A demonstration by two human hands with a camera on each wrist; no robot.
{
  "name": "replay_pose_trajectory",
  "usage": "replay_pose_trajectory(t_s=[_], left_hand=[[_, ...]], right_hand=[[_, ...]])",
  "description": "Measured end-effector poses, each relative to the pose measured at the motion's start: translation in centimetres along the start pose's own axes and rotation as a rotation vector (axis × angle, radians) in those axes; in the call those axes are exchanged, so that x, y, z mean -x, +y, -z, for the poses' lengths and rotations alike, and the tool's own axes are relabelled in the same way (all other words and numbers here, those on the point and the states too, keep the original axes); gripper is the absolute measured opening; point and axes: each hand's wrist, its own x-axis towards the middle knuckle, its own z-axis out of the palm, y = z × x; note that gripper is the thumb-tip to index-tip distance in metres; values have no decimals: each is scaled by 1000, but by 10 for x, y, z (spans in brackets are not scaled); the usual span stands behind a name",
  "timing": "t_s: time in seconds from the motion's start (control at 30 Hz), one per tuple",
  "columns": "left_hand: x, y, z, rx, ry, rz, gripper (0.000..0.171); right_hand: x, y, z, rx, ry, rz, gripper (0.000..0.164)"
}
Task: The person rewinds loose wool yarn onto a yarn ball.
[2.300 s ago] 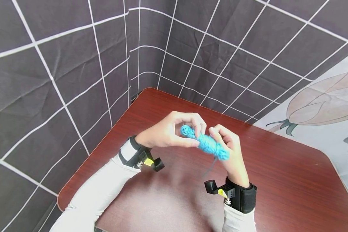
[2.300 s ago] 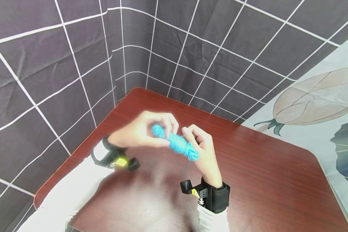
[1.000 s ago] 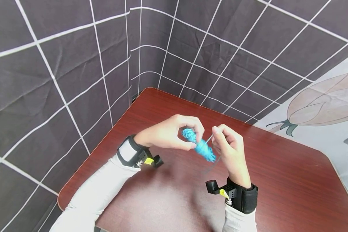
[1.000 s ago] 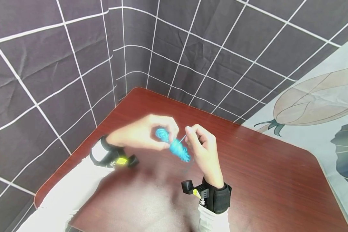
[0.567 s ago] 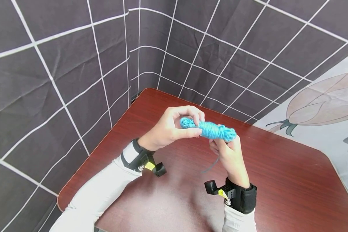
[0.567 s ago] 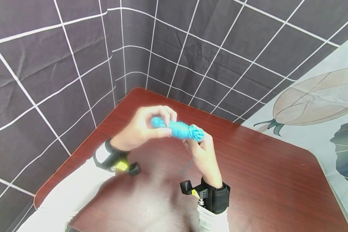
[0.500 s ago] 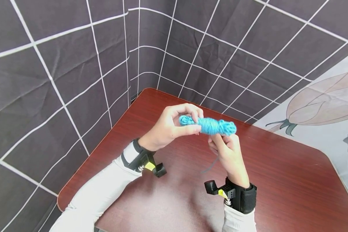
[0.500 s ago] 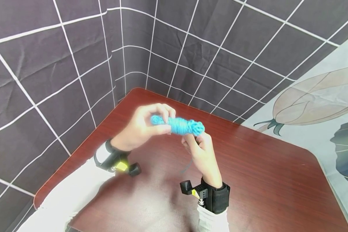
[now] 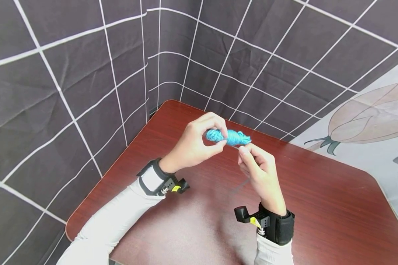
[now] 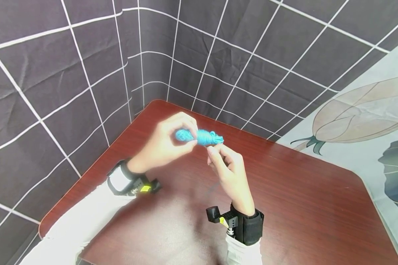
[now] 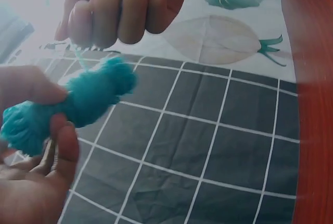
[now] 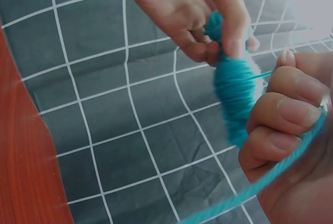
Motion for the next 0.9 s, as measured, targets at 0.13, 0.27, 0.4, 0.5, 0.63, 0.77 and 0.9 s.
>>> replay_pose_trajectory(t_s=[0.13, 0.27, 0.4, 0.5, 0.63, 0.77, 0.9], left_hand=[[1, -1, 3, -18, -147, 44, 12], [2, -4, 5, 44, -308, 37, 12], [3, -7, 7, 182, -436, 9, 12], [3, -7, 9, 288, -497, -1, 13], [2, -5, 9, 408, -491, -4, 13], [1, -5, 8, 497, -385, 5, 16], [1, -5, 5, 544, -251, 34, 19]], right_hand=[[1, 0, 2, -28, 23, 6, 20], [1, 0, 3, -29, 43, 6, 20], [1, 0, 6, -14, 57, 15, 19], [1, 0, 7, -2, 61, 19, 20], [0, 1, 7, 35, 67, 20, 20], [-1, 1, 4, 110, 84, -17, 22], [-1, 2, 1, 69, 52, -29, 22]])
